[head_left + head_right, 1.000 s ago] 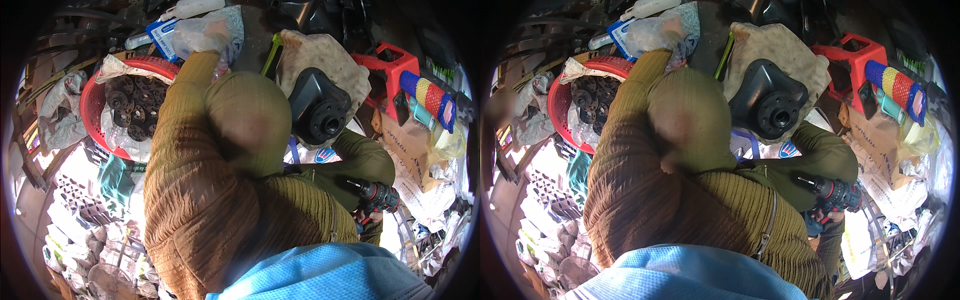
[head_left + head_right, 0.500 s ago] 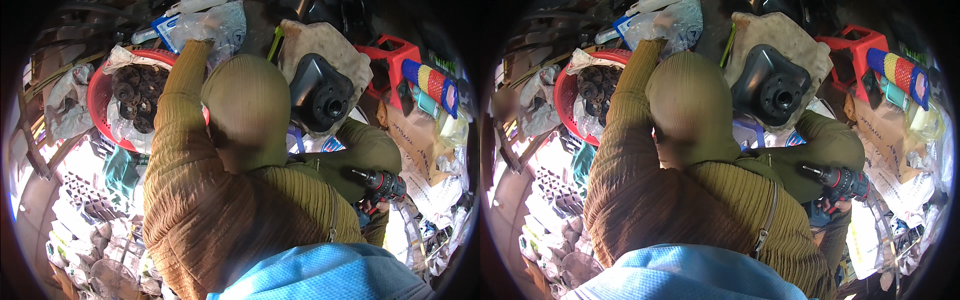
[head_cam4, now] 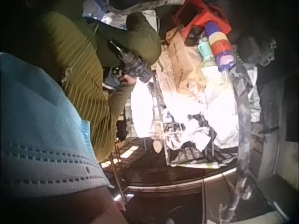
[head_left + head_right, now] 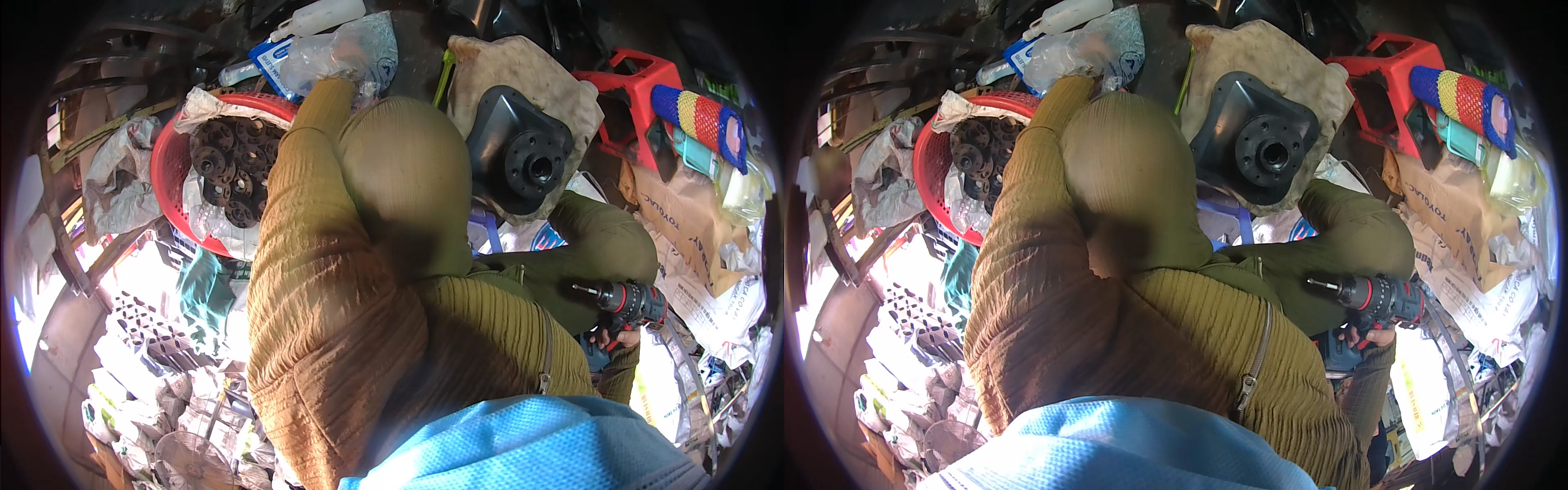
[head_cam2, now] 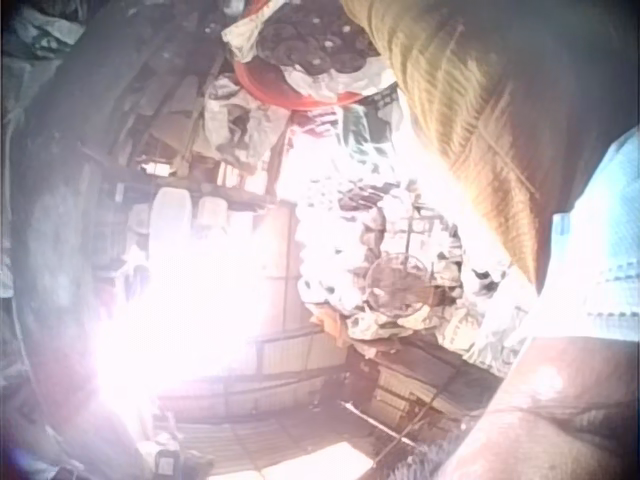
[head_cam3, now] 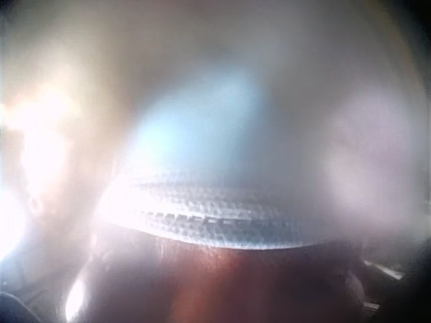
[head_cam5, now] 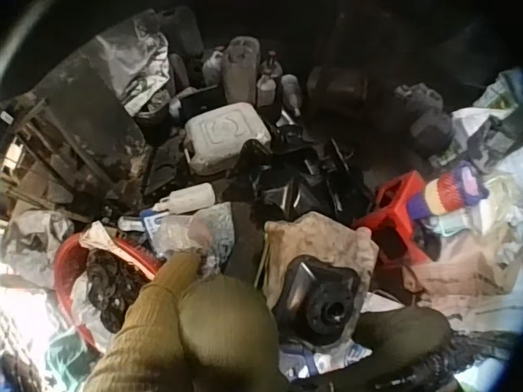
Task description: The person sits on the floor and uses a cordless drill to fasten screws into a circular metal part. They repeatedly pick up the part, align it, and drive screws into it, then place the finished unit into a red basket.
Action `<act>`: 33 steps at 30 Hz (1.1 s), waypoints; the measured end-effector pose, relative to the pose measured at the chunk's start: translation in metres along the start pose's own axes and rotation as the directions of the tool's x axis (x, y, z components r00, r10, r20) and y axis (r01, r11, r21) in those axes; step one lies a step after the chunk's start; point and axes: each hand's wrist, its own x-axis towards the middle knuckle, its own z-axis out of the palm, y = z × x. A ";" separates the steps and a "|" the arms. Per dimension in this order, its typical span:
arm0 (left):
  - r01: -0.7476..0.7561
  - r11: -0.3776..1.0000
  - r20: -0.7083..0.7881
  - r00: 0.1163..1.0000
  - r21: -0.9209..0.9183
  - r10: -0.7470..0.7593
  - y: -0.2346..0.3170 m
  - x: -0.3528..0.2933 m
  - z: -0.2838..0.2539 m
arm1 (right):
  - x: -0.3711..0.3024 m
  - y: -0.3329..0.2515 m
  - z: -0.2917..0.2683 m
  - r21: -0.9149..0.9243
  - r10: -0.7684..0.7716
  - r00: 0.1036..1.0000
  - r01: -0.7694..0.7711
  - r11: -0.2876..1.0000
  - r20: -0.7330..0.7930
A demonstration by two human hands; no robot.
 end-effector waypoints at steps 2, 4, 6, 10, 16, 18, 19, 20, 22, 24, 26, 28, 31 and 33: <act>0.029 1.000 0.061 0.998 -0.011 -0.028 0.010 -0.004 -0.003 | 0.003 -0.002 -0.002 0.015 0.006 1.000 -0.006 1.000 -0.008; 0.008 0.999 0.072 0.997 -0.052 -0.004 0.014 -0.008 -0.014 | 0.005 -0.005 -0.003 0.020 0.029 1.000 -0.029 0.999 -0.013; 0.034 0.996 0.110 0.994 -0.087 -0.025 0.020 -0.011 -0.027 | 0.006 -0.008 -0.003 0.030 0.040 0.999 -0.039 0.999 -0.017; 0.121 0.989 0.126 0.986 -0.079 -0.111 0.034 -0.017 -0.040 | 0.008 -0.012 -0.002 0.032 0.054 0.998 -0.053 0.998 -0.026; 0.092 0.986 0.224 0.973 -0.142 -0.058 0.030 -0.012 -0.035 | 0.007 -0.014 0.001 0.027 0.062 0.997 -0.061 0.998 -0.034; 0.050 0.981 0.164 0.986 -0.188 -0.019 0.026 -0.009 -0.032 | 0.007 -0.014 0.001 0.023 0.060 0.998 -0.059 0.998 -0.034; 0.059 0.983 0.086 0.995 -0.174 -0.044 0.023 -0.008 -0.031 | 0.007 -0.014 0.001 0.021 0.056 0.998 -0.055 0.998 -0.031; 0.067 0.984 0.095 0.994 -0.164 -0.051 0.022 -0.009 -0.028 | 0.007 -0.015 0.002 0.023 0.057 0.998 -0.057 0.998 -0.031; -0.038 0.976 0.174 0.982 -0.213 0.076 0.015 -0.005 -0.028 | 0.007 -0.015 0.002 0.022 0.052 0.998 -0.051 0.998 -0.030; -0.067 0.967 0.226 0.966 -0.246 0.124 0.011 -0.003 -0.026 | 0.007 -0.015 0.002 0.021 0.043 0.999 -0.043 0.999 -0.026; -0.015 0.970 0.222 0.973 -0.241 0.070 0.007 -0.001 -0.022 | 0.006 -0.015 0.002 0.012 0.039 0.999 -0.039 0.999 -0.025; 0.101 0.946 0.303 0.953 -0.309 -0.003 0.001 0.002 -0.022 | 0.004 -0.014 0.003 0.008 0.037 0.999 -0.037 0.999 -0.022; -0.191 0.958 0.305 0.919 -0.215 0.251 -0.016 0.002 -0.027 | 0.002 -0.013 0.003 0.007 0.032 0.999 -0.032 0.999 -0.019; -0.436 0.899 0.272 0.862 -0.033 0.428 -0.026 0.000 -0.030 | 0.002 -0.011 0.001 -0.001 0.020 1.000 -0.020 1.000 -0.008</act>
